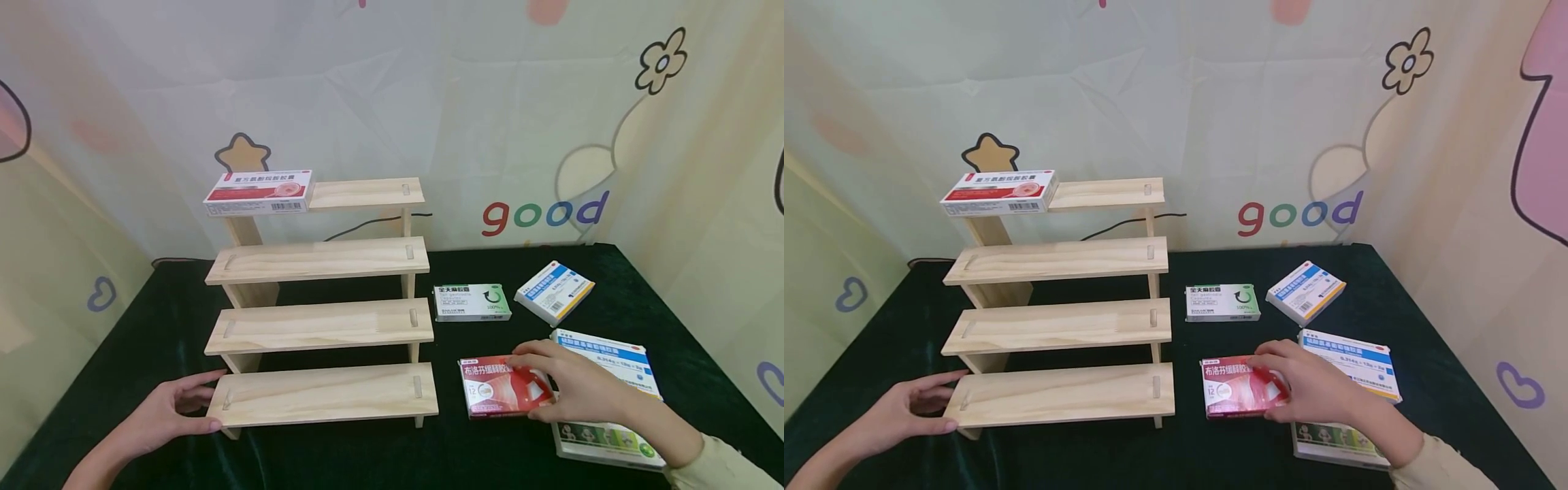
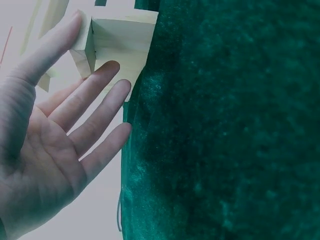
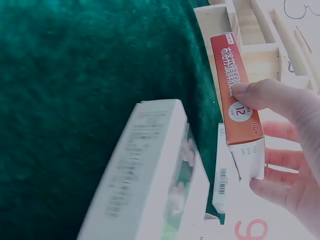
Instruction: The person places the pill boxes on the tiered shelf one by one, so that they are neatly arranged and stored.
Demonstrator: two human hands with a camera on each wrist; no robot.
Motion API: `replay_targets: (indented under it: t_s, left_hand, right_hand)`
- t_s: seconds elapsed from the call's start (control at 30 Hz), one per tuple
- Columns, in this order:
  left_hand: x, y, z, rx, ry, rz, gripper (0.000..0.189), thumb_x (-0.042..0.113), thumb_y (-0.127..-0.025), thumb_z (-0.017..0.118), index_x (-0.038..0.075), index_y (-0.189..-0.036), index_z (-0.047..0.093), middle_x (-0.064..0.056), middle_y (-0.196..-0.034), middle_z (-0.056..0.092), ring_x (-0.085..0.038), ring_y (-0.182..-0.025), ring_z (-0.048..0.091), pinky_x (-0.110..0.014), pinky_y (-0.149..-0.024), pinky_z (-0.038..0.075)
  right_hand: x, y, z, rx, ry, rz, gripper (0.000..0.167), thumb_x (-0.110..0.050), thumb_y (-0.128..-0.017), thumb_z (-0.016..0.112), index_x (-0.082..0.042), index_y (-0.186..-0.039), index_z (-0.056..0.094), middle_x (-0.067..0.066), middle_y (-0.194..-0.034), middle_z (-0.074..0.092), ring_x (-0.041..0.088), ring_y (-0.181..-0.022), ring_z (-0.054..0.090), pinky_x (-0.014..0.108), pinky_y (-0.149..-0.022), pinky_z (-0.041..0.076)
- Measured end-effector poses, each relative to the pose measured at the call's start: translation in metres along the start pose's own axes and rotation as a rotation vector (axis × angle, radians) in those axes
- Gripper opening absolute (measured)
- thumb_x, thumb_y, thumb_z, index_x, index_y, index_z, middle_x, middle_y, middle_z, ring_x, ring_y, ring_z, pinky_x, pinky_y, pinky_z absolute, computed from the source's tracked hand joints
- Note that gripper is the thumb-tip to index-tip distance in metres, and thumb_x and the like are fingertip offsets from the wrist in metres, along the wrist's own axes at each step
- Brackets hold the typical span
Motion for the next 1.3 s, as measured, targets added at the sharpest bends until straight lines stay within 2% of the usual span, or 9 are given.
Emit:
replay_targets:
  t_s: [0.23, 0.37, 0.63, 0.9, 1.1, 1.3]
  left_hand:
    - [0.001, 0.001, 0.000, -0.006, -0.012, 0.003, 0.071, 0.017, -0.081, 0.068, -0.015, -0.132, 0.031, -0.027, -0.111, 0.059, -0.033, -0.095, 0.060, -0.052, -0.078, 0.048]
    - [0.003, 0.000, 0.000, -0.015, -0.001, 0.002, 0.071, 0.017, -0.081, 0.068, -0.015, -0.132, 0.031, -0.028, -0.111, 0.058, -0.033, -0.094, 0.060, -0.048, -0.076, 0.050]
    - [0.004, 0.000, 0.001, -0.030, -0.006, 0.015, 0.071, 0.018, -0.081, 0.067, -0.014, -0.133, 0.030, -0.027, -0.112, 0.058, -0.025, -0.093, 0.061, -0.036, -0.074, 0.053]
    - [0.005, -0.001, 0.001, -0.026, -0.009, 0.009, 0.071, 0.019, -0.081, 0.068, -0.014, -0.132, 0.031, -0.026, -0.111, 0.059, -0.027, -0.093, 0.061, -0.039, -0.075, 0.052]
    - [0.004, 0.000, 0.000, -0.026, -0.012, 0.007, 0.070, 0.018, -0.081, 0.068, -0.014, -0.132, 0.031, -0.025, -0.111, 0.060, -0.024, -0.092, 0.061, -0.040, -0.076, 0.052]
    - [0.003, 0.000, -0.001, -0.020, -0.005, -0.009, 0.071, 0.018, -0.081, 0.068, -0.014, -0.133, 0.031, -0.026, -0.111, 0.060, -0.028, -0.093, 0.061, -0.039, -0.075, 0.052]
  right_hand:
    - [-0.004, -0.008, -0.013, 0.013, 0.021, -0.019, 0.065, -0.037, -0.064, 0.079, -0.016, -0.121, 0.056, 0.006, -0.122, 0.049, 0.022, -0.106, 0.047, 0.033, -0.075, 0.051]
    - [-0.007, -0.014, -0.023, 0.025, 0.044, -0.026, 0.066, -0.033, -0.063, 0.080, -0.016, -0.122, 0.056, 0.006, -0.122, 0.049, 0.022, -0.106, 0.047, 0.033, -0.075, 0.052]
    - [-0.012, -0.026, -0.041, 0.049, 0.086, -0.043, 0.068, -0.031, -0.061, 0.081, -0.016, -0.122, 0.057, 0.007, -0.122, 0.050, 0.026, -0.109, 0.048, 0.038, -0.079, 0.051]
    - [-0.021, -0.038, -0.055, 0.077, 0.119, -0.102, 0.068, -0.033, -0.062, 0.081, -0.014, -0.122, 0.057, 0.008, -0.121, 0.052, 0.027, -0.108, 0.048, 0.042, -0.080, 0.050]
    - [-0.024, -0.045, -0.063, 0.100, 0.129, -0.122, 0.069, -0.029, -0.060, 0.082, -0.013, -0.122, 0.057, 0.008, -0.120, 0.052, 0.025, -0.108, 0.049, 0.039, -0.079, 0.051]
    - [-0.028, -0.050, -0.071, 0.111, 0.140, -0.129, 0.070, -0.028, -0.059, 0.082, -0.012, -0.123, 0.056, 0.008, -0.121, 0.052, 0.024, -0.107, 0.049, 0.037, -0.077, 0.052]
Point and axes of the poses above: each hand's wrist, its own y-axis away from the middle knuckle, its own z-axis out of the palm, x = y × z, the point moved 4 cm from there along -y, towards the middle knuckle
